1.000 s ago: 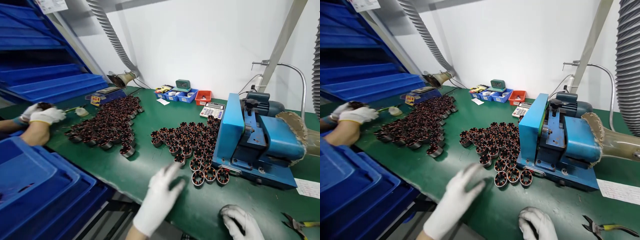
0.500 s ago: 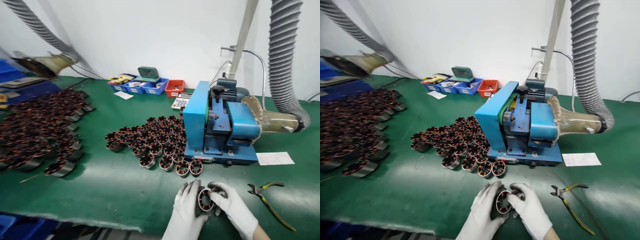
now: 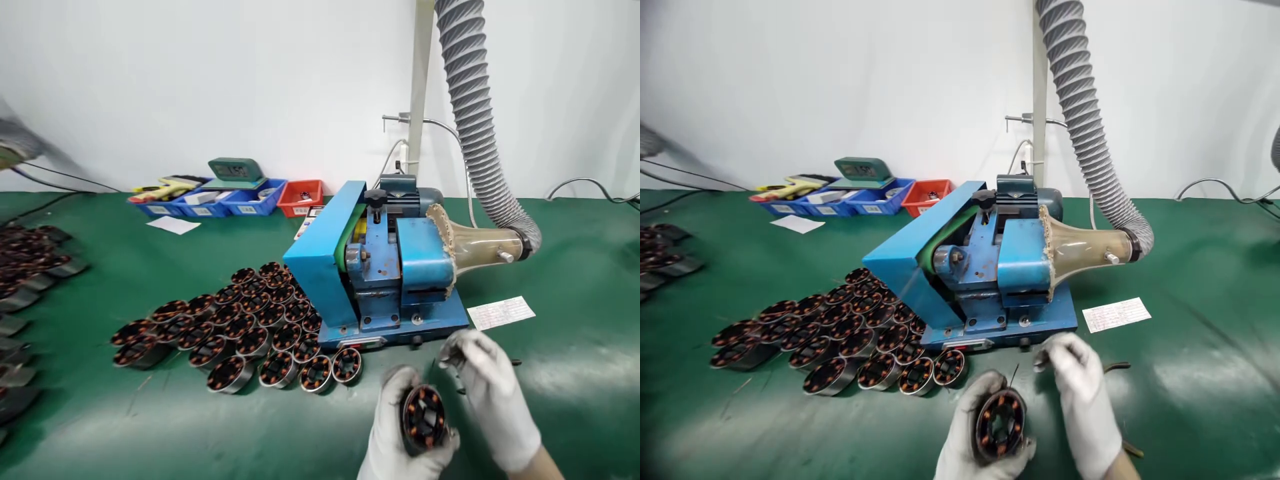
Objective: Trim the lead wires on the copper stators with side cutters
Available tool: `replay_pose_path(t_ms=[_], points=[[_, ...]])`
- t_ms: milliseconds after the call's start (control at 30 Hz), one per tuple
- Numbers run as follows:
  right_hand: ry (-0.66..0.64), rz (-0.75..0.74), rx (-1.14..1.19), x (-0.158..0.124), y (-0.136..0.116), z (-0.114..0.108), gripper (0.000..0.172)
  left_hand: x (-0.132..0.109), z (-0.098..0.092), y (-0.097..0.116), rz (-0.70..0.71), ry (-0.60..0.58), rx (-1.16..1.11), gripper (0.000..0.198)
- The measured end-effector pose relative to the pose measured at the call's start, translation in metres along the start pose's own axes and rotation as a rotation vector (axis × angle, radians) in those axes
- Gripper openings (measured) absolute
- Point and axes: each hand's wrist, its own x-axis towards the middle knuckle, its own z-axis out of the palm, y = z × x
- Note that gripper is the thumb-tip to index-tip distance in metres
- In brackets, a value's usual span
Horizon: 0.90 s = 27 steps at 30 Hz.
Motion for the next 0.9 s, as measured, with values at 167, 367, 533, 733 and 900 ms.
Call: replay_pose_path(t_ms=[167, 367, 533, 733, 900], points=[[0.090, -0.192, -0.356, -0.010, 0.022, 0.020, 0.053, 0.036, 0.032, -0.006, -0.045, 0.122, -0.197, 0.043], [0.131, -0.180, -0.548, 0.029, 0.016, 0.029, 0.042, 0.069, 0.053, 0.000, -0.262, 0.126, -0.477, 0.028], [0.133, -0.254, -0.607, 0.042, 0.008, 0.031, 0.032, 0.080, 0.058, 0.004, -0.247, 0.142, -0.487, 0.029], [0.143, -0.231, -0.555, 0.044, 0.004, 0.030, 0.033, 0.086, 0.065, 0.012, -0.297, 0.161, -0.500, 0.027], [0.159, -0.195, -0.550, 0.039, 0.001, 0.029, 0.032, 0.081, 0.063, 0.018, -0.304, 0.141, -0.494, 0.026]])
